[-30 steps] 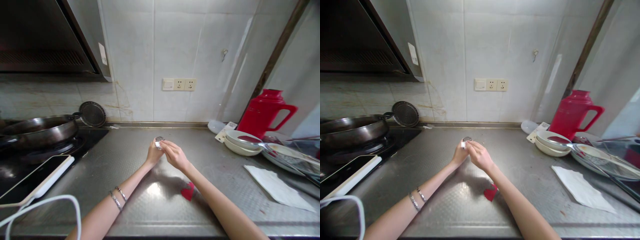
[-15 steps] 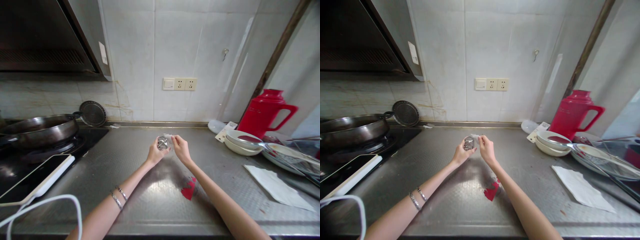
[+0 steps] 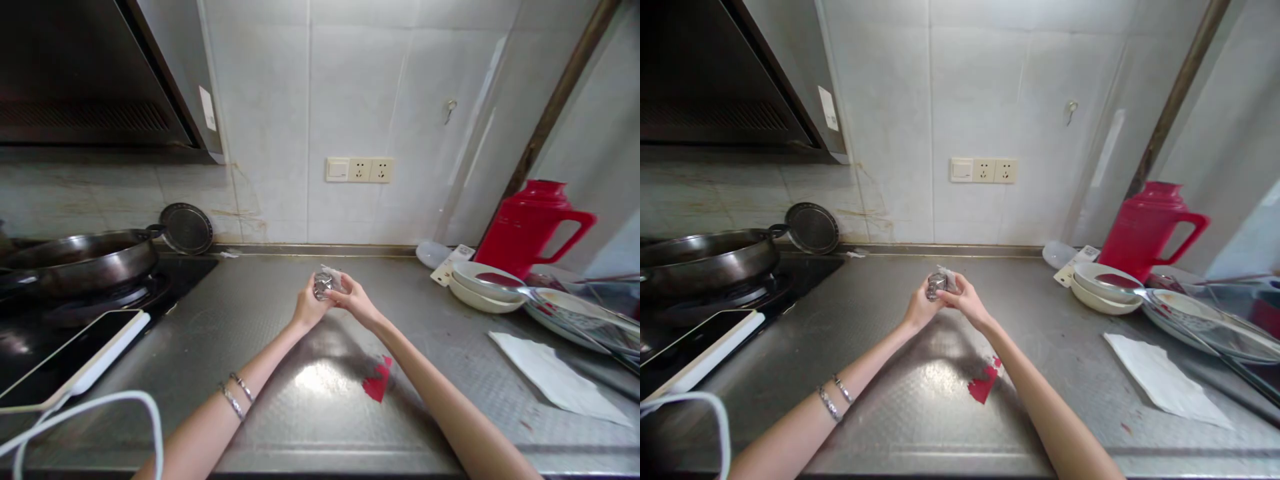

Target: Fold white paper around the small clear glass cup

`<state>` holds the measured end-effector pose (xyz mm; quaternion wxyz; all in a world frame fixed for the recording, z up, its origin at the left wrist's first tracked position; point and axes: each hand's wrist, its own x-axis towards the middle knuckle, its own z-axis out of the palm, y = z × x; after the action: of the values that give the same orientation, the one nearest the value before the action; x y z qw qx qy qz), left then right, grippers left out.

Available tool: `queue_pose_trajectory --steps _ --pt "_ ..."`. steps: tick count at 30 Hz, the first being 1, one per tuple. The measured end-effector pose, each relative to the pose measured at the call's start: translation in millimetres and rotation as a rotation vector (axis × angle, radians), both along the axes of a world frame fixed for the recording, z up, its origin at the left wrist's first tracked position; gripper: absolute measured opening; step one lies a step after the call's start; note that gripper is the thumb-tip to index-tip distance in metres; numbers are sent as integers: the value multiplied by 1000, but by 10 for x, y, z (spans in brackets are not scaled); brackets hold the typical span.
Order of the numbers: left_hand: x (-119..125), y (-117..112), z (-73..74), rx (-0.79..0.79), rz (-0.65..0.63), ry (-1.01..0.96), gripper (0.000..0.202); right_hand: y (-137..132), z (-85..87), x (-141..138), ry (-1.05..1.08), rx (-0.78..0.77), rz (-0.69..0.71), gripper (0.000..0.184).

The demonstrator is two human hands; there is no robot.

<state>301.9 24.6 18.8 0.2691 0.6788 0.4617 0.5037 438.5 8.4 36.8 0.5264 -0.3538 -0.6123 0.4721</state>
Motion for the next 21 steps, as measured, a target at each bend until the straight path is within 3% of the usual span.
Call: queue_pose_trajectory --steps 4,10,14,21 --pt "8 29 -37 -57 -45 3 100 42 -21 8 42 41 -27 48" --pt "-68 88 -77 40 -306 5 125 49 67 83 52 -99 -41 46" --pt "-86 141 -123 90 -290 -16 120 11 112 66 45 -160 -33 45" --pt "-80 114 -78 126 -202 -33 87 29 69 68 73 -220 2 46"
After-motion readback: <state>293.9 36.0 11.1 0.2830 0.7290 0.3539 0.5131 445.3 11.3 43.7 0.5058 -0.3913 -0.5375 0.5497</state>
